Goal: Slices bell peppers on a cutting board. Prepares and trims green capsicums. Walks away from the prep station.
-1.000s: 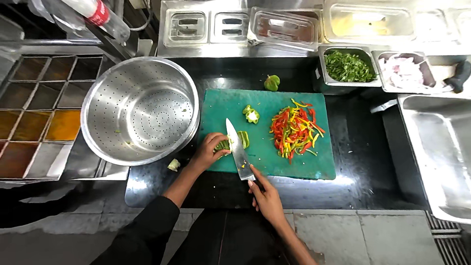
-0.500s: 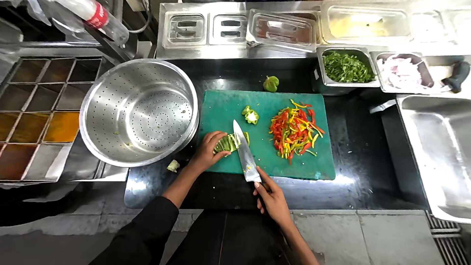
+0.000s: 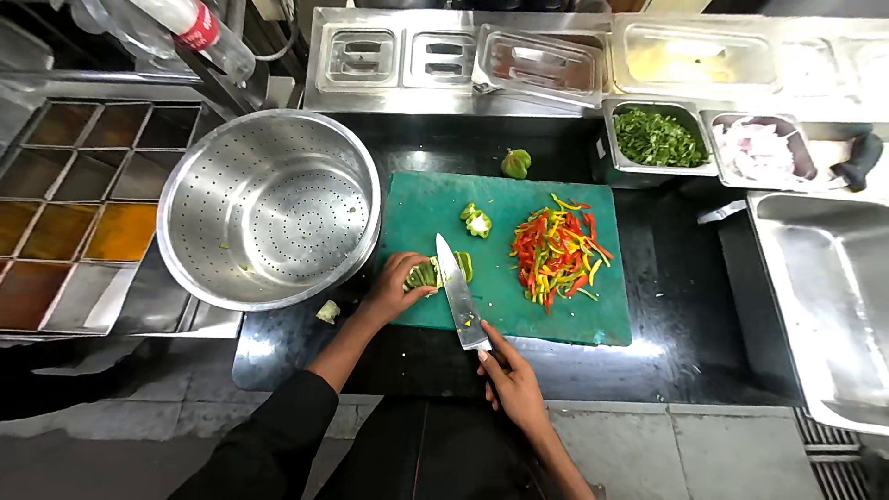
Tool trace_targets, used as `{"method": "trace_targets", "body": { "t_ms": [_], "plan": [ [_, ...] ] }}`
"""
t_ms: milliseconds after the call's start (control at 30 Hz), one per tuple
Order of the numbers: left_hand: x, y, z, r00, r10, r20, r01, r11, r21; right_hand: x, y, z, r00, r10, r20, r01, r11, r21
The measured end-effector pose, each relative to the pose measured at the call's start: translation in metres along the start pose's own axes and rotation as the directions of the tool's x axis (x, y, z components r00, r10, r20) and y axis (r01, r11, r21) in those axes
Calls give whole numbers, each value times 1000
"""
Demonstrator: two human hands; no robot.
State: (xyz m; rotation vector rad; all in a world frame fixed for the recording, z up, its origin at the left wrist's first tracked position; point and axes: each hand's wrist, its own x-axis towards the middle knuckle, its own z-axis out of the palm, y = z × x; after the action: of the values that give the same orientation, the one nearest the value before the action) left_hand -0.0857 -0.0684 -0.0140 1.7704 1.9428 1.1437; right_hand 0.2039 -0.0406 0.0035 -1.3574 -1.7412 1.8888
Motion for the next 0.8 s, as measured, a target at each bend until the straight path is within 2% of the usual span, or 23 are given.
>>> {"method": "trace_targets", "body": {
  "t_ms": [300, 500, 667, 800],
  "plan": [
    [1, 0, 1, 999, 25, 33, -24, 1000, -11, 11, -12, -6, 1000, -15, 4, 15, 986, -165],
    [1, -1, 1, 999, 33, 34, -33, 999, -15, 20, -27, -3, 998, 52, 18, -49, 988, -146],
    [2, 2, -1, 999, 12, 35, -12, 1000, -10, 10, -26, -6, 998, 54, 28, -48, 983, -177],
    [2, 1, 0, 1000, -22, 12, 23, 999, -34, 22, -36, -1, 997, 74, 19, -69, 980, -187]
  ]
}}
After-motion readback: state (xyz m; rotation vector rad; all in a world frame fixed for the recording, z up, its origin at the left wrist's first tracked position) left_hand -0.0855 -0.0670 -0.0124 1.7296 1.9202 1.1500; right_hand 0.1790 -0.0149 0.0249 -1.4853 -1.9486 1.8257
